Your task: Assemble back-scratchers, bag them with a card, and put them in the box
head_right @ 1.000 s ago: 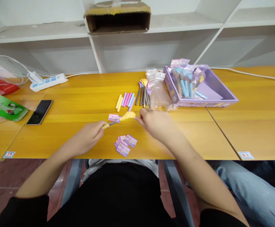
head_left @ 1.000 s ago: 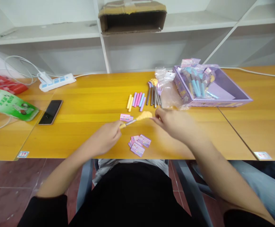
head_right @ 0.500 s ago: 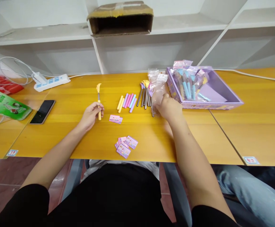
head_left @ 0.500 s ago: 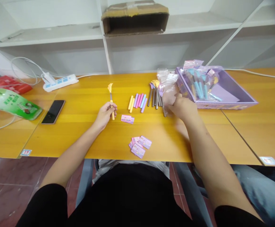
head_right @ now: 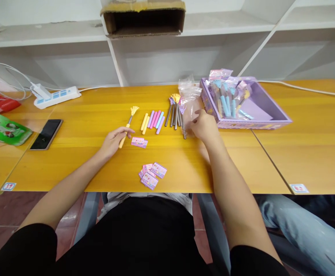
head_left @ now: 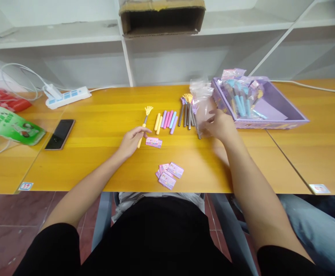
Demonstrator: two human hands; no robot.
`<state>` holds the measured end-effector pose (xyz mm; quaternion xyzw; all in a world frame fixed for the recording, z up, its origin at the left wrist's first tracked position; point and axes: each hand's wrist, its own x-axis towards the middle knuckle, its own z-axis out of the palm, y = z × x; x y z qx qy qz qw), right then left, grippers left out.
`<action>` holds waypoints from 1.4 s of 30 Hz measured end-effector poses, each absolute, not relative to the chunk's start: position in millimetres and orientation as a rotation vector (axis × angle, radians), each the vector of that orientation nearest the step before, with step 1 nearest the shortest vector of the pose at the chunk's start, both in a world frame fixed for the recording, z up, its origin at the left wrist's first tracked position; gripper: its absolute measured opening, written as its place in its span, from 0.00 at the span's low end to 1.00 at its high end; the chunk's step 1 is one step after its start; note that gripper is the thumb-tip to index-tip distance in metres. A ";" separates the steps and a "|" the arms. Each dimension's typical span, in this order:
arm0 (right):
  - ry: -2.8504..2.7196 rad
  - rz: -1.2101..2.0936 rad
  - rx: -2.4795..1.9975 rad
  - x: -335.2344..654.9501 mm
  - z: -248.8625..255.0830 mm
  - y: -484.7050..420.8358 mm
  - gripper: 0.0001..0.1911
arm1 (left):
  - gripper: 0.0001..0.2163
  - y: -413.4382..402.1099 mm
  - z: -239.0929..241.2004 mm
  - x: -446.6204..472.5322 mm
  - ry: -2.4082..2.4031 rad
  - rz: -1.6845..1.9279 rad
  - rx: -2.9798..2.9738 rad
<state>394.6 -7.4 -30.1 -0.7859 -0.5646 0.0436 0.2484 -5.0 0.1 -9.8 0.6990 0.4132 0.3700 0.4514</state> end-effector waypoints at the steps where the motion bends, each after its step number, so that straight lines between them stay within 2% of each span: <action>1: -1.530 0.110 -2.096 393.4 -28.7 -6.8 0.26 | 0.13 -0.4 -9.5 -4.7 1.014 0.910 1.759; 4: -1.517 0.098 -1.950 386.4 -21.7 -6.7 0.13 | 0.12 -2.2 -9.6 -3.7 0.996 0.881 1.779; 6: -1.500 0.124 -1.821 377.1 -16.0 -8.8 0.11 | 0.11 -3.3 -10.6 -3.2 0.997 0.833 1.742; 11: -1.483 0.538 -1.443 336.1 -6.4 -23.7 0.13 | 0.10 -5.1 -15.9 -2.4 0.968 0.775 1.670; 18: -1.529 1.072 -1.090 270.7 -11.4 -51.0 0.19 | 0.24 -17.4 -24.0 4.8 0.833 0.781 1.679; 21: -1.606 1.208 -1.064 254.5 -16.5 -57.4 0.21 | 0.24 -22.2 -25.1 8.8 0.772 0.768 1.693; 29: -1.475 1.407 -0.929 248.8 -20.4 -52.8 0.24 | 0.20 -25.4 -24.3 10.8 0.758 0.718 1.636; 35: -1.568 1.428 -0.944 243.6 -22.7 -51.0 0.23 | 0.15 -30.9 -18.7 10.6 0.623 0.614 1.719; 42: -1.540 1.317 -0.942 235.4 -22.3 -48.0 0.24 | 0.12 -31.7 -15.9 13.4 0.652 0.662 1.837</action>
